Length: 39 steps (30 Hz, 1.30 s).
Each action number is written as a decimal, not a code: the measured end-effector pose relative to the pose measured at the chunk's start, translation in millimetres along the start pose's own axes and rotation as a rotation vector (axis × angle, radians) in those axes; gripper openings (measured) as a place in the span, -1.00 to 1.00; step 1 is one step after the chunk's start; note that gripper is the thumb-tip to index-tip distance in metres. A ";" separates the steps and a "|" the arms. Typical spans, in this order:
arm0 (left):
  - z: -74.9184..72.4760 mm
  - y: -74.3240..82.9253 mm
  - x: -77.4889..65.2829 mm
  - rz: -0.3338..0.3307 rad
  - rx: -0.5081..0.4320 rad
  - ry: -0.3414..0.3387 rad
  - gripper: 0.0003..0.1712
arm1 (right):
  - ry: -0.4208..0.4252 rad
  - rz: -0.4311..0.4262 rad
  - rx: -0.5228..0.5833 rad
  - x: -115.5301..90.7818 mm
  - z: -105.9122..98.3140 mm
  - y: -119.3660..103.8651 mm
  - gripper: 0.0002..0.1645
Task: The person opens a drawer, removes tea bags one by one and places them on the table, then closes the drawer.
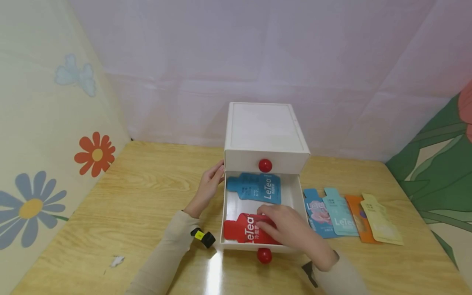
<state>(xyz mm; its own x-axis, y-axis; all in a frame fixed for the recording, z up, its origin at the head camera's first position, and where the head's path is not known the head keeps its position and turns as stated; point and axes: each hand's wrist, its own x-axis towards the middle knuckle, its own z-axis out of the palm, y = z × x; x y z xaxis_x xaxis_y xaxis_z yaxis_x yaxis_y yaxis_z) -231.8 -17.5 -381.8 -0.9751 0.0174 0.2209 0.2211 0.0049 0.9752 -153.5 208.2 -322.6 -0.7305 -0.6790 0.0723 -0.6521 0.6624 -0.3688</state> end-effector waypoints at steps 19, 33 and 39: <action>-1.7 32.5 -11.4 0.002 -0.006 -0.014 -0.57 | 0.371 -0.029 -0.078 -12.7 -7.5 -3.9 -0.72; -1.3 23.1 -8.6 0.027 -0.015 -0.015 -0.56 | 0.619 -0.033 -0.049 -35.4 -24.3 1.0 -0.69; -1.0 33.0 -12.8 0.028 0.000 -0.014 -0.56 | 0.729 0.028 0.024 -53.7 -17.8 28.2 -0.61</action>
<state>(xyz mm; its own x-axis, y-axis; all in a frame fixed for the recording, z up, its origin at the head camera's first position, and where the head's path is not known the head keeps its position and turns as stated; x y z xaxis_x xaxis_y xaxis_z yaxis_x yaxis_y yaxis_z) -212.0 -18.6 -352.4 -0.9681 0.0313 0.2485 0.2487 0.0044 0.9686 -136.3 269.0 -320.4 -0.7016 -0.2731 0.6582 -0.6327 0.6637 -0.3990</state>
